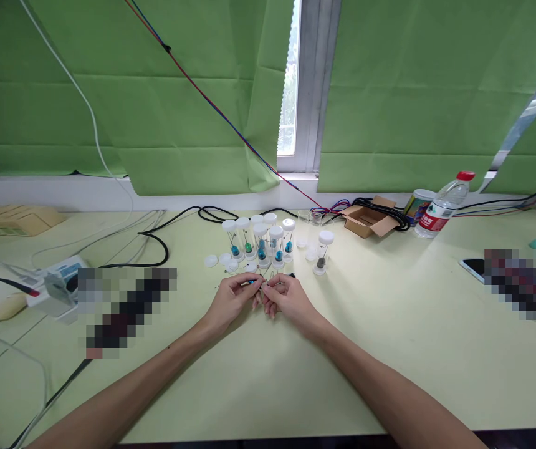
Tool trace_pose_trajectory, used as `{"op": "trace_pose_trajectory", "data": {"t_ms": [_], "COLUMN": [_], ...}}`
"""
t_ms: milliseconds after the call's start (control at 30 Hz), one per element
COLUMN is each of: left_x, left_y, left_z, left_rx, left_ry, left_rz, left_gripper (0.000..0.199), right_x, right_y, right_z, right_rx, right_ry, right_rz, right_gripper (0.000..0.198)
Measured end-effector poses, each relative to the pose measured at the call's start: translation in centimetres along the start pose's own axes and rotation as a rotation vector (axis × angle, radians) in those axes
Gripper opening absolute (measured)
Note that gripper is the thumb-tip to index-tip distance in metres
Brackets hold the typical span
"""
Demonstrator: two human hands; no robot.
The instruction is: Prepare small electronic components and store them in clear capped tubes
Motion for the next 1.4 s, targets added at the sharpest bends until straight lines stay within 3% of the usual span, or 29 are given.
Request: {"op": "trace_pose_trajectory", "data": {"t_ms": [433, 1000, 1400], "left_x": [-0.52, -0.49, -0.45], "left_y": [-0.18, -0.19, -0.16], "left_z": [0.09, 0.19, 0.16], "left_rx": [0.013, -0.006, 0.019], "left_ry": [0.035, 0.034, 0.033], "left_rz": [0.014, -0.012, 0.018], "left_gripper": [0.021, 0.024, 0.023], "right_x": [-0.18, -0.22, 0.04], "right_y": [0.02, 0.17, -0.02], "right_z": [-0.09, -0.11, -0.01], "right_rx": [0.014, -0.028, 0.005], "right_ry": [0.011, -0.12, -0.021], "right_rz": [0.02, -0.125, 0.003], "right_gripper": [0.038, 0.033, 0.039]}}
Point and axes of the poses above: each hand's wrist, its own y-axis towards the middle knuckle, its own z-axis out of the palm, x = y × z, the point moved 3 cm from there along y, towards the middle knuckle, and after that the axes turned 14 degrees about -x, right-handed, at the moved point
